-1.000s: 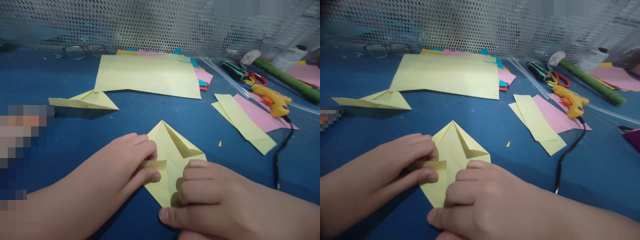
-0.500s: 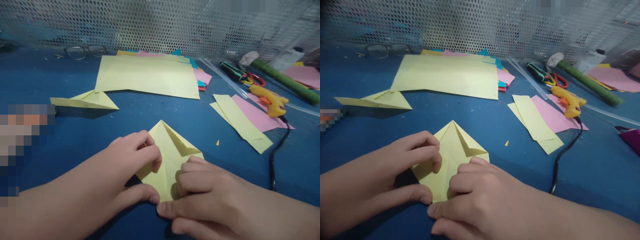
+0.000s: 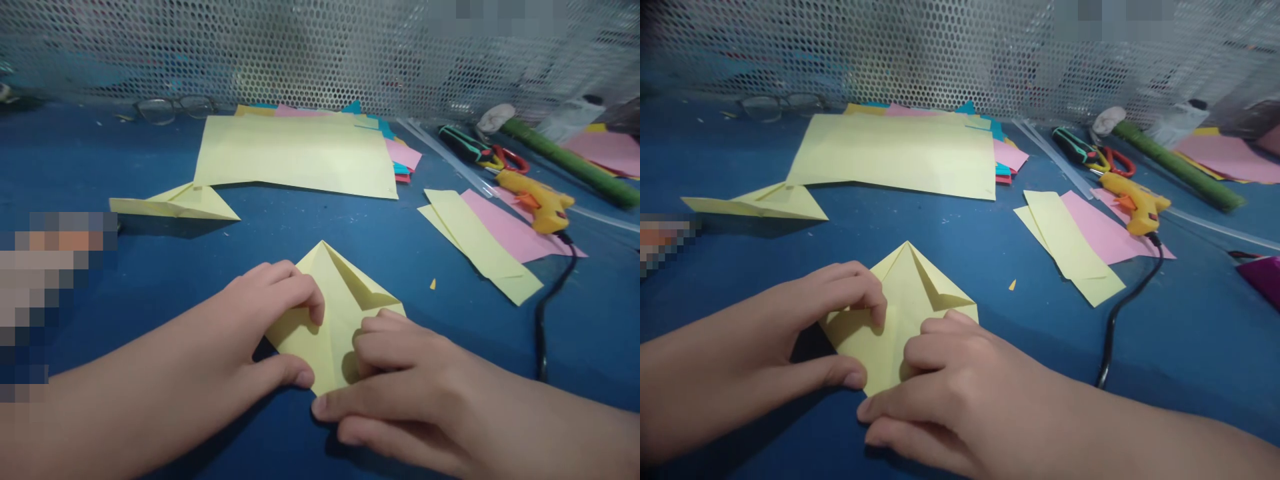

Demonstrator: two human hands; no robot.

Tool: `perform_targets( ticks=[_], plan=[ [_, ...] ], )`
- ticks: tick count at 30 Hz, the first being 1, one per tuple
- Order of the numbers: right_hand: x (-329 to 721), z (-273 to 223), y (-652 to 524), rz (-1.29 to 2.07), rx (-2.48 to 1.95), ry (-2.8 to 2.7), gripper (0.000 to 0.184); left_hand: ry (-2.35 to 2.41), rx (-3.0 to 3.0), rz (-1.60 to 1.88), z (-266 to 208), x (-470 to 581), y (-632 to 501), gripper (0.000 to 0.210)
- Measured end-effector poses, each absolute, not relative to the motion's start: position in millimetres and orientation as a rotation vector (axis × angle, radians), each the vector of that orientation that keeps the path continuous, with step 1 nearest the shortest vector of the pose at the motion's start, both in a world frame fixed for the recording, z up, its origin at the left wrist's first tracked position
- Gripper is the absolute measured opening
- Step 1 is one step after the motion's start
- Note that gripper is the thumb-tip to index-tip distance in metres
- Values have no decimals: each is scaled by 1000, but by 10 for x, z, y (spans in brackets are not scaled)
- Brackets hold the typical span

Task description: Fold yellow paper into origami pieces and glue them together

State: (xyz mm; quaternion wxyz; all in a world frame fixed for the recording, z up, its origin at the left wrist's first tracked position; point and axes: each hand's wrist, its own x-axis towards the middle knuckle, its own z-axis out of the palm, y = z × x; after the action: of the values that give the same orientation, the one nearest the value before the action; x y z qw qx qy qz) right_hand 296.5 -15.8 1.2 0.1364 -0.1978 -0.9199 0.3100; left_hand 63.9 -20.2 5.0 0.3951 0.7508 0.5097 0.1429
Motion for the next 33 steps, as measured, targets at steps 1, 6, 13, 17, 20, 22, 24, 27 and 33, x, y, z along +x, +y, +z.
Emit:
perform_targets(
  ticks=[1, 6, 13, 17, 20, 22, 24, 27, 33],
  plan=[
    [2966, 20, -154, 912, -573, -2662, 22, 1285, 1902, 368, 52, 629, -192, 16],
    [2958, 37, -139, 953, -549, -2730, 24, 1292, 1891, 419, 55, 609, -128, 22],
    [2939, -19, -176, 796, -539, -2776, 28, 1273, 1953, 479, -3, 594, -116, 27],
    [2941, -34, -183, 802, -533, -2768, 27, 1281, 1976, 500, -12, 604, -104, 29],
    [2940, -26, -174, 812, -543, -2784, 26, 1326, 1954, 484, 1, 600, -85, 33],
    [2942, -17, -164, 837, -543, -2784, 27, 1336, 1937, 451, 16, 582, -75, 34],
    [2950, -11, -157, 857, -535, -2769, 28, 1299, 1930, 425, 39, 563, -68, 28],
    [2965, -10, -152, 886, -508, -2754, 28, 1216, 1954, 389, 73, 555, -64, 6],
    [2956, -14, -148, 827, -509, -2751, 29, 1266, 2077, 336, 30, 586, -104, 22]
  ],
)
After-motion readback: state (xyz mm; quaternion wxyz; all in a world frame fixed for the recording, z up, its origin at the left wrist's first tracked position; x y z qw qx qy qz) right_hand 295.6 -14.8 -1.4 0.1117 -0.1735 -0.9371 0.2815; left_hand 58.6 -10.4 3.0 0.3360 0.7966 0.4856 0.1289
